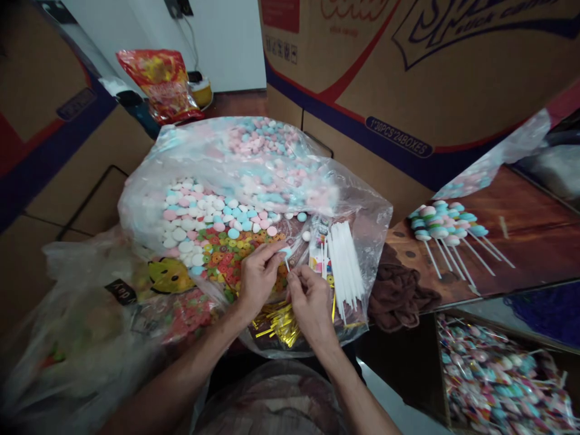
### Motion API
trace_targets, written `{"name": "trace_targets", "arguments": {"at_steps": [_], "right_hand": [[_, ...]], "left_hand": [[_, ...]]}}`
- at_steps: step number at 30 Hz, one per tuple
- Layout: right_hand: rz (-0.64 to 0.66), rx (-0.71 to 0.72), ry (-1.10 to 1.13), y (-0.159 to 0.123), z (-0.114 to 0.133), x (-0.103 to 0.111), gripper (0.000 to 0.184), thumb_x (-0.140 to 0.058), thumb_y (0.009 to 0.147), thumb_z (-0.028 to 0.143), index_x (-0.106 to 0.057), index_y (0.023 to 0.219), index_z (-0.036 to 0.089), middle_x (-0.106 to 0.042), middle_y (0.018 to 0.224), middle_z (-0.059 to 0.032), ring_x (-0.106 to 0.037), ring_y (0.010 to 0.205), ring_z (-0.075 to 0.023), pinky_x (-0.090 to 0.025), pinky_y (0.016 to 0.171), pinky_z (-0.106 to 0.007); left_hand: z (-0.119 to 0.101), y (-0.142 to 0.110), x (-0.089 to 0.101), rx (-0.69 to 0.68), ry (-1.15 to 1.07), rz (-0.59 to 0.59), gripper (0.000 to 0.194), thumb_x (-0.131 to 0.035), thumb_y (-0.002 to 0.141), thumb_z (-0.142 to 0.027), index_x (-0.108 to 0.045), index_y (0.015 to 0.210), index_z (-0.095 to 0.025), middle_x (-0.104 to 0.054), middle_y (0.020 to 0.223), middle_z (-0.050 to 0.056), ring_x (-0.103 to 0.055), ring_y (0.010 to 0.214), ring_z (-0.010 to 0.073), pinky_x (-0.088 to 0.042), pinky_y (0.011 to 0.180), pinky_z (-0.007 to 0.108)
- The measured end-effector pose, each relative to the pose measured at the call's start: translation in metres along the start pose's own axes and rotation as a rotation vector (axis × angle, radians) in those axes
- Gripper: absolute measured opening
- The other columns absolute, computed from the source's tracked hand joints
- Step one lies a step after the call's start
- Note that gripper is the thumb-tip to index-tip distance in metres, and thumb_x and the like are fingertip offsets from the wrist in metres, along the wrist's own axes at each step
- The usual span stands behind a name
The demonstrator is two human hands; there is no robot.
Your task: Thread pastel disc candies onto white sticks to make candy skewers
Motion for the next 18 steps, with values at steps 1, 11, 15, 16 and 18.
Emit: {"name": "trace_targets", "arguments": {"at_steps": [1, 11, 15, 16, 18], "right_hand": [[-0.005, -0.005, 0.012, -0.001, -0.001, -0.001, 0.026, -0.055, 0.088, 0.035, -0.051, 0.067, 0.020, -0.048, 0.052, 0.0048, -0.043, 0.048, -0.0101, -0.033, 0.047, -0.022], [-0.068, -0.040, 0.108, 0.019, -0.006, 0.010, 0.026, -0.059, 0.085, 0.036, -0.052, 0.066, 0.019, -0.049, 0.052, 0.0053, -0.038, 0.043, -0.0081, -0.029, 0.044, -0.022], [-0.090, -0.063, 0.095, 0.019, -0.002, 0.019, 0.026, -0.061, 0.085, 0.039, -0.055, 0.071, 0.019, -0.049, 0.053, 0.0059, -0.032, 0.040, -0.0066, -0.022, 0.040, -0.022], [-0.093, -0.064, 0.091, 0.018, -0.002, 0.021, 0.026, -0.062, 0.085, 0.039, -0.055, 0.071, 0.019, -0.049, 0.053, 0.0060, -0.032, 0.040, -0.0066, -0.022, 0.039, -0.022], [-0.086, -0.067, 0.087, 0.016, -0.002, 0.022, 0.026, -0.061, 0.085, 0.039, -0.054, 0.070, 0.019, -0.047, 0.051, 0.0063, -0.032, 0.040, -0.0067, -0.022, 0.039, -0.022]], "left_hand": [[0.000, -0.002, -0.001, 0.007, 0.003, 0.001, 0.026, -0.055, 0.087, -0.012, -0.074, 0.103, -0.022, -0.074, 0.101, 0.006, -0.068, 0.095, 0.0183, -0.054, 0.086, 0.031], [-0.008, -0.015, -0.013, 0.075, -0.034, 0.182, 0.029, -0.050, 0.093, -0.023, -0.071, 0.112, -0.020, -0.073, 0.110, 0.007, -0.068, 0.101, 0.0185, -0.054, 0.089, 0.031], [-0.015, 0.015, 0.009, -0.008, 0.259, 0.196, 0.033, -0.044, 0.093, -0.017, -0.071, 0.112, -0.021, -0.072, 0.107, 0.007, -0.066, 0.098, 0.0185, -0.051, 0.087, 0.030], [-0.015, 0.023, 0.013, -0.018, 0.425, 0.218, 0.034, -0.043, 0.092, -0.015, -0.071, 0.109, -0.022, -0.071, 0.103, 0.007, -0.065, 0.096, 0.0195, -0.050, 0.086, 0.031], [-0.012, 0.035, 0.016, -0.019, 0.720, 0.319, 0.032, -0.043, 0.092, -0.015, -0.072, 0.102, -0.022, -0.067, 0.097, 0.008, -0.062, 0.095, 0.0221, -0.047, 0.082, 0.033]]}}
Point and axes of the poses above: each hand's wrist, its own y-axis towards the middle knuckle, its own x-axis out of the back of the hand, z = x × y, the point moved 6 cm from there along y, towards the middle knuckle
